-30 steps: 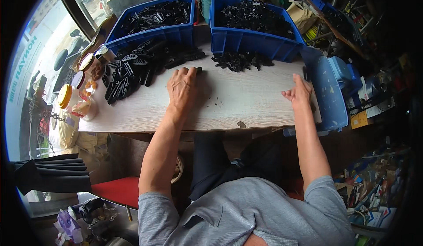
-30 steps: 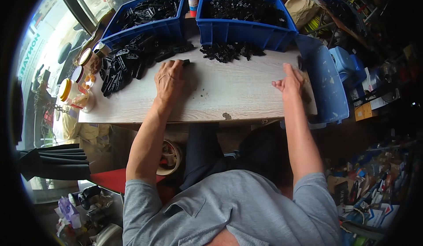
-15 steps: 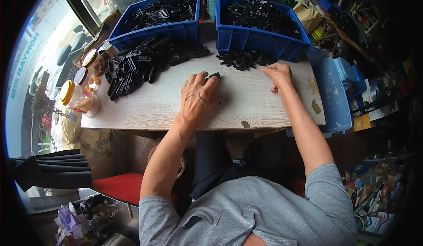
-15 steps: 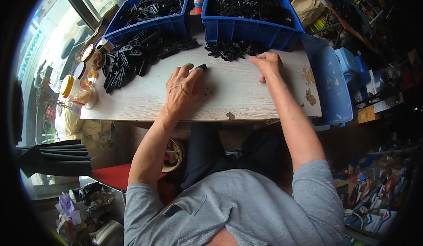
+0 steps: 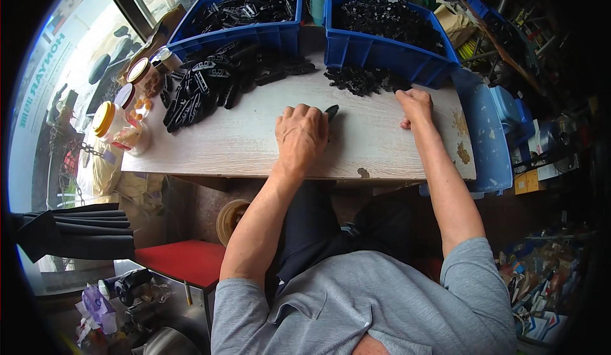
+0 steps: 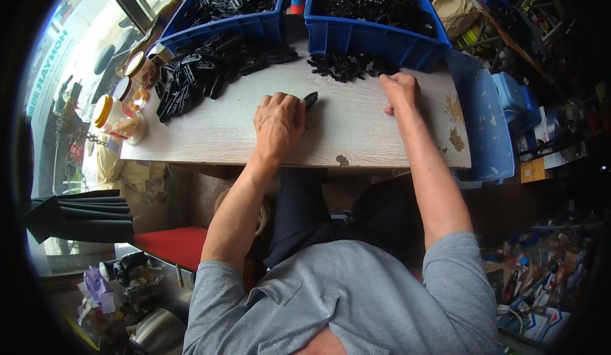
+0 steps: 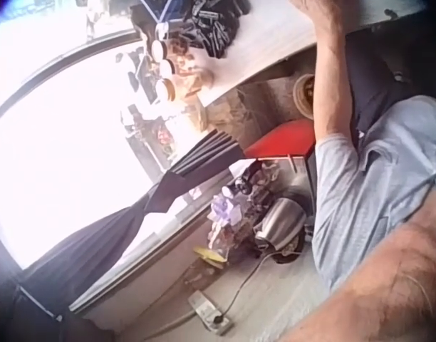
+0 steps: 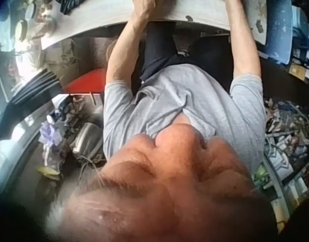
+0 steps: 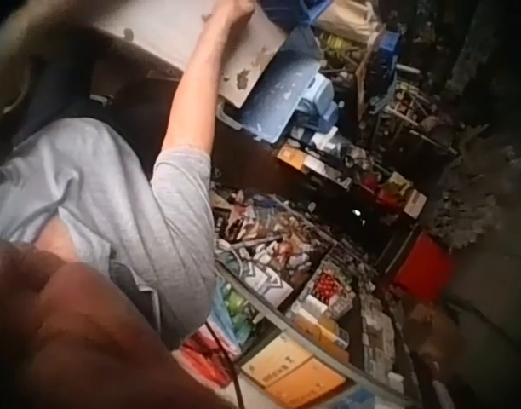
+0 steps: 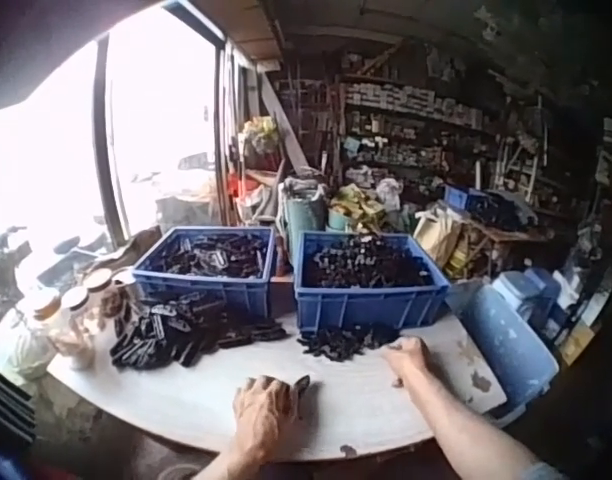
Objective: Manual assembly of small black plastic components at a workbench.
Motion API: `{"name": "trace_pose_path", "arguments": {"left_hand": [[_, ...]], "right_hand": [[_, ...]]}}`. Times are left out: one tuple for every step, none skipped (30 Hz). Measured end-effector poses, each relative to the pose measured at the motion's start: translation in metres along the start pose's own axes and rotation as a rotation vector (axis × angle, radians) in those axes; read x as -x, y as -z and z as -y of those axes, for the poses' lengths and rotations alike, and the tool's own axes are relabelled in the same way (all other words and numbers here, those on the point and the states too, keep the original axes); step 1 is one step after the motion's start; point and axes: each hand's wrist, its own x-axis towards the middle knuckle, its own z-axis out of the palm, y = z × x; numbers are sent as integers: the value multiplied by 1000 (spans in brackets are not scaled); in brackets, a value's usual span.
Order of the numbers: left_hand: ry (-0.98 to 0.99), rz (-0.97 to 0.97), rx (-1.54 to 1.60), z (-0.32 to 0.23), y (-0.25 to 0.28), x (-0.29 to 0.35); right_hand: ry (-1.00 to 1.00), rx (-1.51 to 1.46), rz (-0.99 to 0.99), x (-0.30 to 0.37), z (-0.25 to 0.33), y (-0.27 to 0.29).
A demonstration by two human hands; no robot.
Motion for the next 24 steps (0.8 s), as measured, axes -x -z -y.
{"name": "trace_pose_path", "arguments": {"left_hand": [[-44,27,-19,-2,1,2],[-71,43,-15,-2,0,5],[-70,42,-14,-3,1,6],[-117,62,-39,-4,2,7],[-163,83,-64,-5,2,8],[-145,123,-55,-4,4,6],[-145,124,-53,-5,6,6],[-127,75,-8,-6,8,6],[-108,24,34,-7,11,5],[-107,23,34,-7,10,5],[-119,-129,129,-7,8,6],[-131,-280,224,-9,6,7],[-105,-253,312,-14,5,15],[59,-148,592,-24,2,24],[229,-39,865,-35,0,34],[295,47,879,-46,1,41],[222,-12,849,-54,-6,43],[151,-71,819,-62,-10,44],[172,-27,869,-69,-13,45],[90,-77,804,-71,-17,42],[5,-124,741,-73,-19,37],[152,28,884,-75,-18,38],[151,28,886,-75,-20,36],[140,54,935,-72,-21,34]], "right_hand": [[-23,-37,11,3,2,2],[-46,-74,22,5,3,3],[-45,-73,22,6,3,4],[-78,-118,22,7,2,6],[-112,-163,23,7,2,8],[-112,-162,21,8,0,10],[-142,-190,41,9,-1,13],[-172,-219,59,11,-3,16],[-171,-218,60,14,-4,18],[-172,-271,123,19,-6,21],[-173,-323,186,24,-8,23],[-174,-322,186,31,-10,24],[-173,-363,256,38,-12,23],[-172,-403,325,45,-13,22],[-176,-447,393,56,-9,22],[-176,-447,394,63,-9,20],[-141,-453,504,70,-9,17],[-106,-458,613,77,-9,16],[-76,-489,677,87,-5,15],[-39,-468,697,86,-10,11],[0,-448,712,87,-13,9],[-23,-467,687,90,-14,7],[-23,-467,686,90,-16,8],[-1,-469,679,90,-18,7]]}}
